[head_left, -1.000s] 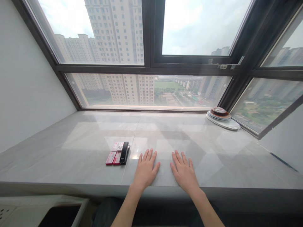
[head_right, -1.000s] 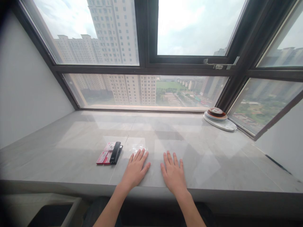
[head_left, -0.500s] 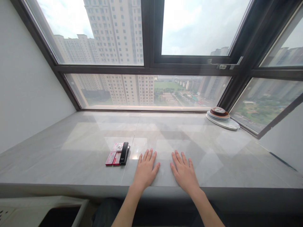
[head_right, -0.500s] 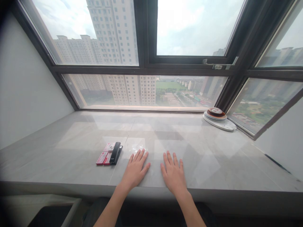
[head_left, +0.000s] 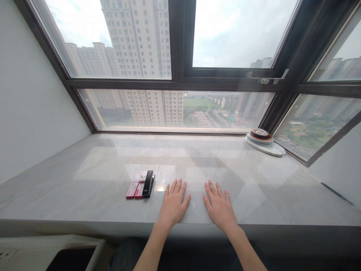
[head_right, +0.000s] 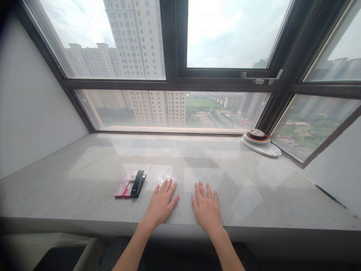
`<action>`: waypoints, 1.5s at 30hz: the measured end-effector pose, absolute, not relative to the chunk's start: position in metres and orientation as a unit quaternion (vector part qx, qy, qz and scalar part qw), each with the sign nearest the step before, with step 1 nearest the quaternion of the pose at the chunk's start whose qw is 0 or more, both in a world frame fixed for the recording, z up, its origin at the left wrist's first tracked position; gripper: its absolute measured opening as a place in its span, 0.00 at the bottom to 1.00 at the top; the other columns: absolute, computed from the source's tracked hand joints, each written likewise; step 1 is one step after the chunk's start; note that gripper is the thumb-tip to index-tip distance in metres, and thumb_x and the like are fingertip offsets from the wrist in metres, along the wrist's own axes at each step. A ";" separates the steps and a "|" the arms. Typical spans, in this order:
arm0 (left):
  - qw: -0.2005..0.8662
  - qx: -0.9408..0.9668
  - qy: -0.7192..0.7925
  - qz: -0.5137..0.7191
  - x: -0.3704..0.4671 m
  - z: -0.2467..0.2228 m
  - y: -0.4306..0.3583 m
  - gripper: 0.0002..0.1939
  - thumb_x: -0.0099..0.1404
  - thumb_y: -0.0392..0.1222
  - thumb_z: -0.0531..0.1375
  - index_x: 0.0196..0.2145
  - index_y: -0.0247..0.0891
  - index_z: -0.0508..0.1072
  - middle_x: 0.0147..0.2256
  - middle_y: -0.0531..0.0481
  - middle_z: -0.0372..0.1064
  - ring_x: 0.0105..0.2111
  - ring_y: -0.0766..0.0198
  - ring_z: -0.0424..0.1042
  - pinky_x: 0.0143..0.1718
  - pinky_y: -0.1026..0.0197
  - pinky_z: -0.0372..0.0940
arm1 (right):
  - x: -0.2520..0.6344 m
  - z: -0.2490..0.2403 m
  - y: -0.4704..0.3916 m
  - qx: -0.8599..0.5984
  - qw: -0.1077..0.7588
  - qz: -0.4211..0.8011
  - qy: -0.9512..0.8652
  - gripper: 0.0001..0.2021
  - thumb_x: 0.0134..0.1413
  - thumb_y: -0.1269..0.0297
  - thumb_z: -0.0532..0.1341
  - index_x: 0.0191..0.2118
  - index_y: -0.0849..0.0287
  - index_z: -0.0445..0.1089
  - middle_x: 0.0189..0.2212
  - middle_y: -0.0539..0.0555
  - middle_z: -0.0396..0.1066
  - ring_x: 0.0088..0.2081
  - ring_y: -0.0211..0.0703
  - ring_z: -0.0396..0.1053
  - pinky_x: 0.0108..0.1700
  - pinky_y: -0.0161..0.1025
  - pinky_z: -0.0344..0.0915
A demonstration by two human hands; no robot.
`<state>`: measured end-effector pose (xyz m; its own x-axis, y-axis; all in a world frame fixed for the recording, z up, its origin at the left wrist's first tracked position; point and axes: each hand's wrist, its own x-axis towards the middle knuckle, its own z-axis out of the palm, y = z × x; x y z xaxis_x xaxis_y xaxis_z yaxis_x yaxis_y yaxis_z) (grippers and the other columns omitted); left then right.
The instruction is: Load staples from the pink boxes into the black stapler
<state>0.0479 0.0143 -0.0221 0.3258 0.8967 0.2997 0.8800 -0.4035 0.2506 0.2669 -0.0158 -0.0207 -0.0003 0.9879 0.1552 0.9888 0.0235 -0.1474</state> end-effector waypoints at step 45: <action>0.036 0.818 0.529 0.222 0.048 -0.025 0.007 0.31 0.73 0.48 0.52 0.71 0.53 0.51 0.72 0.50 0.46 0.72 0.48 0.43 0.69 0.35 0.41 | 0.198 0.014 0.004 -0.661 0.209 0.131 -0.709 0.32 0.64 0.51 0.53 0.70 0.57 0.56 0.64 0.65 0.61 0.67 0.63 0.51 0.68 0.62 0.41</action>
<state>0.0483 0.0073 -0.0245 0.3411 0.8822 0.3245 0.8503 -0.4367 0.2937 0.1981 0.0036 0.0140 -0.0392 0.9916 0.1233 0.8823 0.0922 -0.4616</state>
